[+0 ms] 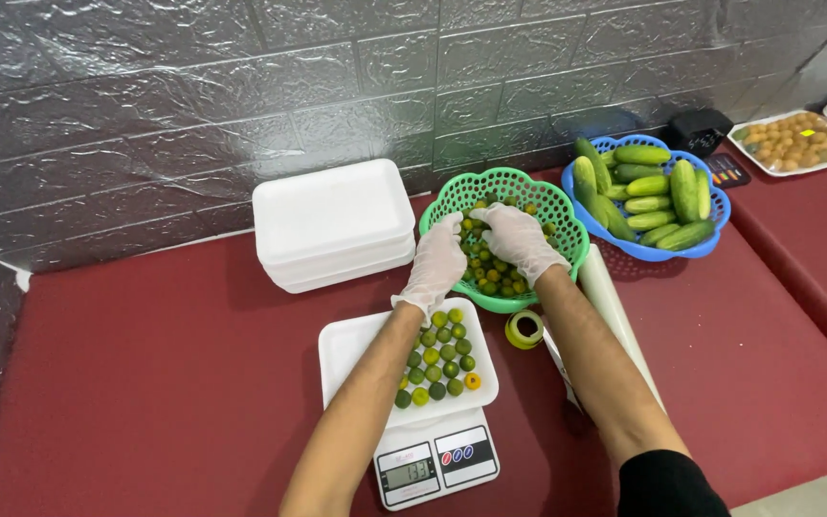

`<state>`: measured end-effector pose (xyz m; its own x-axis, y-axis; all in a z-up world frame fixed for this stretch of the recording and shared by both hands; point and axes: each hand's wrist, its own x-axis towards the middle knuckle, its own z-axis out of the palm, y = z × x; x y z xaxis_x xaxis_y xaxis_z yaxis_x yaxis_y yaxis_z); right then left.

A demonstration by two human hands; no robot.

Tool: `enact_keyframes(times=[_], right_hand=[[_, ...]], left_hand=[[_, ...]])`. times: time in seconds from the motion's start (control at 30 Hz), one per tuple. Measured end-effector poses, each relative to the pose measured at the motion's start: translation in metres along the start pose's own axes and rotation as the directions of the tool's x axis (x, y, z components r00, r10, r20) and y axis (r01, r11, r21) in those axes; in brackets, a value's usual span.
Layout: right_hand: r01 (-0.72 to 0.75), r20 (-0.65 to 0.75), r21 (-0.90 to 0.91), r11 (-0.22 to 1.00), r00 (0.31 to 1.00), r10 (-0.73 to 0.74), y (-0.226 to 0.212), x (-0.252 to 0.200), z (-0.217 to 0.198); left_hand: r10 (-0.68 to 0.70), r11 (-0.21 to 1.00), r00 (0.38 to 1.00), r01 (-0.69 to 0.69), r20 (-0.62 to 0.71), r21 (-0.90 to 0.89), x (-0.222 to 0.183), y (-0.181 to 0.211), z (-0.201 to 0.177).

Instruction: Arranging small green fruits in a precise grid pattern on a tray placed on a digital scale for weighing and packaging.

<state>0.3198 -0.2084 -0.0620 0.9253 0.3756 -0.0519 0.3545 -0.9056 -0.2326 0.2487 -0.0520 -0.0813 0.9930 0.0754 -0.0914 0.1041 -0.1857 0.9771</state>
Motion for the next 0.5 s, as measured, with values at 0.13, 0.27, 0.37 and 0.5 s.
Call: enact_keyframes(times=[0.13,0.27,0.37,0.5], right_hand=[[0.021,0.03,-0.052,0.998,0.999,-0.02,0.002,0.009,0.004],[-0.035,0.074,0.001,0.999,0.997,0.035,0.015,0.013,0.011],[-0.071,0.09,0.029,0.997,0.994,0.068,0.017,-0.003,-0.004],[-0.139,0.098,0.168,0.976,0.987,0.124,0.025,-0.024,-0.018]], left_hand=[[-0.292,0.829,0.957,0.253,0.0,-0.498,0.014,0.013,-0.001],[-0.308,0.742,0.951,0.226,-0.021,-0.631,0.033,-0.012,0.002],[-0.297,0.69,0.955,0.202,-0.018,-0.695,0.023,-0.002,-0.002],[0.097,0.972,0.994,-0.106,-0.052,-0.211,0.014,-0.031,0.002]])
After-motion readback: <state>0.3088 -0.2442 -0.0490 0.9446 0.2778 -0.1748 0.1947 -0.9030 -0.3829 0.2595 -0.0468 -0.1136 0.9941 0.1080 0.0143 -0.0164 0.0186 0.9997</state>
